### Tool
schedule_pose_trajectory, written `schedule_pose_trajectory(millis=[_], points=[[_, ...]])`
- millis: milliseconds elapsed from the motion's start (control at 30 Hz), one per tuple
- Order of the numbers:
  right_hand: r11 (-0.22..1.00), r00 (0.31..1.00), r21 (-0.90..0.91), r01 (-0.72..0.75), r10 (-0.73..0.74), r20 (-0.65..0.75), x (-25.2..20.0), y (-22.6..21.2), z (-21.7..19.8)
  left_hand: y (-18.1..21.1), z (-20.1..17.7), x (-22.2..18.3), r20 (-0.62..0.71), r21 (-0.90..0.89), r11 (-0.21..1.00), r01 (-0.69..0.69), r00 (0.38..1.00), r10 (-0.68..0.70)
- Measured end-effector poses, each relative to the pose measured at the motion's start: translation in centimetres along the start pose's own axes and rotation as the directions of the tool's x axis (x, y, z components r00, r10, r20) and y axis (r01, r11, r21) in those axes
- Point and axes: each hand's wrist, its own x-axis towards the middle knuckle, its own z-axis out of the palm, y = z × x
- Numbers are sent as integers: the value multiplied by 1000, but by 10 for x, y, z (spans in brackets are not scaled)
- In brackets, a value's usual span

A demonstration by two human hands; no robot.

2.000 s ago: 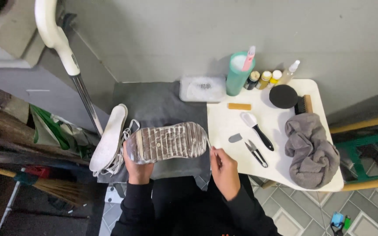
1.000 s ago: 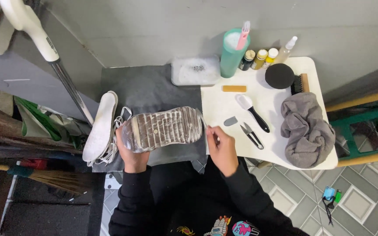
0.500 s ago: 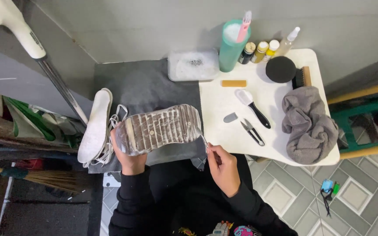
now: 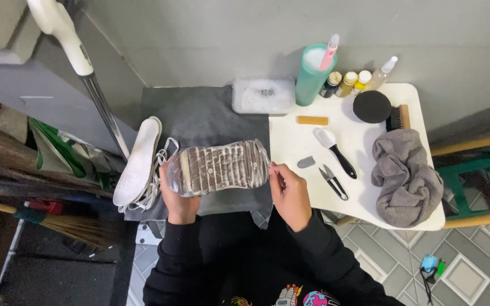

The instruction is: The person is cleaning the sole of a shoe by using a small tool to remove dirt and debris from the tread grooves.

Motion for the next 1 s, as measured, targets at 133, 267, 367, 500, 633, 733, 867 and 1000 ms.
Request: schedule_pose_trajectory(millis=[133,267,367,500,633,733,867,1000], points=[[999,999,5,-36,36,20,-37,-9,-8,10,10,-14,66,15,998,-53,996,52],[996,996,2,-85,85,7,-69,-2,-9,12,1,-6,89,7,999,-52,995,51],[996,996,29,-83,83,-19,-72,2,-9,9,1,-8,88,18,999,-39,995,37],[995,997,67,-79,79,-4,-38,-12,-11,10,4,-2,87,-25,1000,-11,996,13],[997,999,65,-43,43,-1,-7,-3,-1,10,6,-2,62,-11,999,-35,997,35],[999,1000,38,22,-21,-7,3,-9,1,11,2,-2,71,-24,999,-29,997,31],[1000,1000,7,20,-21,20,-12,-26,-4,13,14,-9,82,-33,999,-29,996,32],[999,1000,-33,2,-1,18,-48,-24,-5,14,2,-6,119,17,999,-42,992,40]])
